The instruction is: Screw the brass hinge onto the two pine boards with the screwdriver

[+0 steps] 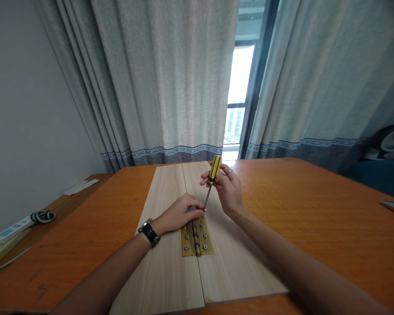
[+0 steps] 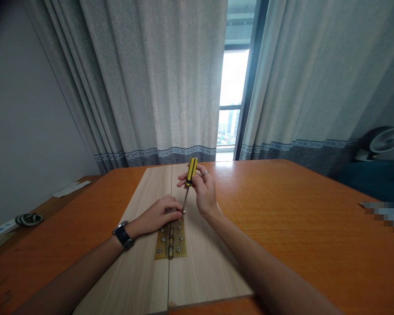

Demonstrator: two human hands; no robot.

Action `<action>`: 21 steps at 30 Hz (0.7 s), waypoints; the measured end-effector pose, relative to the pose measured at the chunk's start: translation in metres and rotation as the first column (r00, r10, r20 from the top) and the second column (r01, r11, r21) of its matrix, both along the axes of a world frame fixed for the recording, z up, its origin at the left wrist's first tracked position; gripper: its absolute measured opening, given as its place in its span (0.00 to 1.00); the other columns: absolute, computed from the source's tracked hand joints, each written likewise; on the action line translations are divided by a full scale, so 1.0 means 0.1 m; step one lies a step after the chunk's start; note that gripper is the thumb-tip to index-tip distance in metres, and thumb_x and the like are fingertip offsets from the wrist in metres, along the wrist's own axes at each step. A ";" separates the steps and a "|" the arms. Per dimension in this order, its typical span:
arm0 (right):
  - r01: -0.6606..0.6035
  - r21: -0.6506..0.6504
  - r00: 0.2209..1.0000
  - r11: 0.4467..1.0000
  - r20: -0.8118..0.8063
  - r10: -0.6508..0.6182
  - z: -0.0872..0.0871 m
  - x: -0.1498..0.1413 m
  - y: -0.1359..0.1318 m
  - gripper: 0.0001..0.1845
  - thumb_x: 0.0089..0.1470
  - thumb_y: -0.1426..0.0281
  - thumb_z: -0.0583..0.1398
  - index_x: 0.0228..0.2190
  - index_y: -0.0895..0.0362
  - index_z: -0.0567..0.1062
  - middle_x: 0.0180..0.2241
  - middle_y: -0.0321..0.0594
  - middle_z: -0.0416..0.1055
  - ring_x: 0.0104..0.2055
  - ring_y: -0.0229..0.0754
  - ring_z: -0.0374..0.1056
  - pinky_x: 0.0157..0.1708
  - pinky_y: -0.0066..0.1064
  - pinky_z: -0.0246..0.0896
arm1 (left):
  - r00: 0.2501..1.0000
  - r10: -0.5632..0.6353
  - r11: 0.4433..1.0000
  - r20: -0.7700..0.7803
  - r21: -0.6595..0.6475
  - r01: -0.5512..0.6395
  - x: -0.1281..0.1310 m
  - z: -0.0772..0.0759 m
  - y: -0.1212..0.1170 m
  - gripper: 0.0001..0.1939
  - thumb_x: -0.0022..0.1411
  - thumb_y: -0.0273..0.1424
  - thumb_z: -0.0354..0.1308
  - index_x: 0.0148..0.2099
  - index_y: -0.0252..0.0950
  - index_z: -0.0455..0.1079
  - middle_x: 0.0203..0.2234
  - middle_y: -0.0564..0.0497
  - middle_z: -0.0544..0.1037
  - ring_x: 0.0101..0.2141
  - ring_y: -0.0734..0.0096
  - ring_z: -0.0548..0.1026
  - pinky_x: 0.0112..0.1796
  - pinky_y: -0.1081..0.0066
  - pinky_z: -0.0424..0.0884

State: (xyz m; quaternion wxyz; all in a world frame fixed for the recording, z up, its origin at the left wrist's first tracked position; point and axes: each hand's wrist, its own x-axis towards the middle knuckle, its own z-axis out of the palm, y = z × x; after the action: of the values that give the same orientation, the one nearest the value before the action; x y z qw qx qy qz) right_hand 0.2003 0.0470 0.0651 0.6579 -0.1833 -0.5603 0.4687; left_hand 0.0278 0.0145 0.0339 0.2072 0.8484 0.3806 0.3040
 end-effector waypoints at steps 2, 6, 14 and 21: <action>0.043 0.009 0.999 0.999 -0.028 -0.043 0.01 0.00 0.00 0.10 0.58 0.66 0.56 0.42 0.55 0.67 0.34 0.39 0.78 0.33 0.43 0.76 0.32 0.34 0.64 | 0.999 0.044 0.999 0.022 0.011 -0.044 0.00 0.01 0.00 0.10 0.68 0.34 0.56 0.41 0.37 0.77 0.37 0.48 0.78 0.44 0.63 0.72 0.47 0.66 0.67; 0.098 0.010 0.993 0.995 -0.066 -0.097 0.01 0.00 0.03 0.09 0.58 0.66 0.57 0.41 0.53 0.65 0.36 0.39 0.78 0.36 0.44 0.77 0.38 0.37 0.67 | 0.974 0.182 0.979 0.136 0.073 -0.193 -0.03 0.02 0.03 0.12 0.70 0.34 0.52 0.47 0.37 0.75 0.41 0.46 0.77 0.45 0.61 0.71 0.50 0.63 0.66; 0.174 -0.085 0.984 0.981 0.043 -0.171 -0.07 -0.03 0.12 0.09 0.56 0.66 0.56 0.40 0.53 0.62 0.36 0.39 0.78 0.37 0.44 0.77 0.40 0.39 0.68 | 0.953 0.271 0.947 0.138 0.138 -0.289 -0.07 -0.02 0.08 0.12 0.69 0.26 0.50 0.46 0.37 0.75 0.41 0.46 0.76 0.48 0.60 0.70 0.51 0.61 0.65; 0.232 -0.155 0.973 0.960 0.045 -0.228 -0.10 0.02 0.21 0.12 0.53 0.67 0.58 0.40 0.54 0.62 0.33 0.36 0.77 0.34 0.42 0.77 0.34 0.34 0.69 | 0.981 0.194 0.970 0.001 0.146 -0.192 -0.06 -0.05 0.05 0.14 0.70 0.27 0.49 0.50 0.37 0.75 0.42 0.45 0.77 0.47 0.60 0.70 0.50 0.63 0.66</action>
State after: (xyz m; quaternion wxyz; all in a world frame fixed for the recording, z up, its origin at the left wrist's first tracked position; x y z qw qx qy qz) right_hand 0.2027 0.0677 0.0552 0.6837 -0.3050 -0.5048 0.4298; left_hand 0.0223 0.0190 0.0287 0.1118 0.8222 0.4394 0.3441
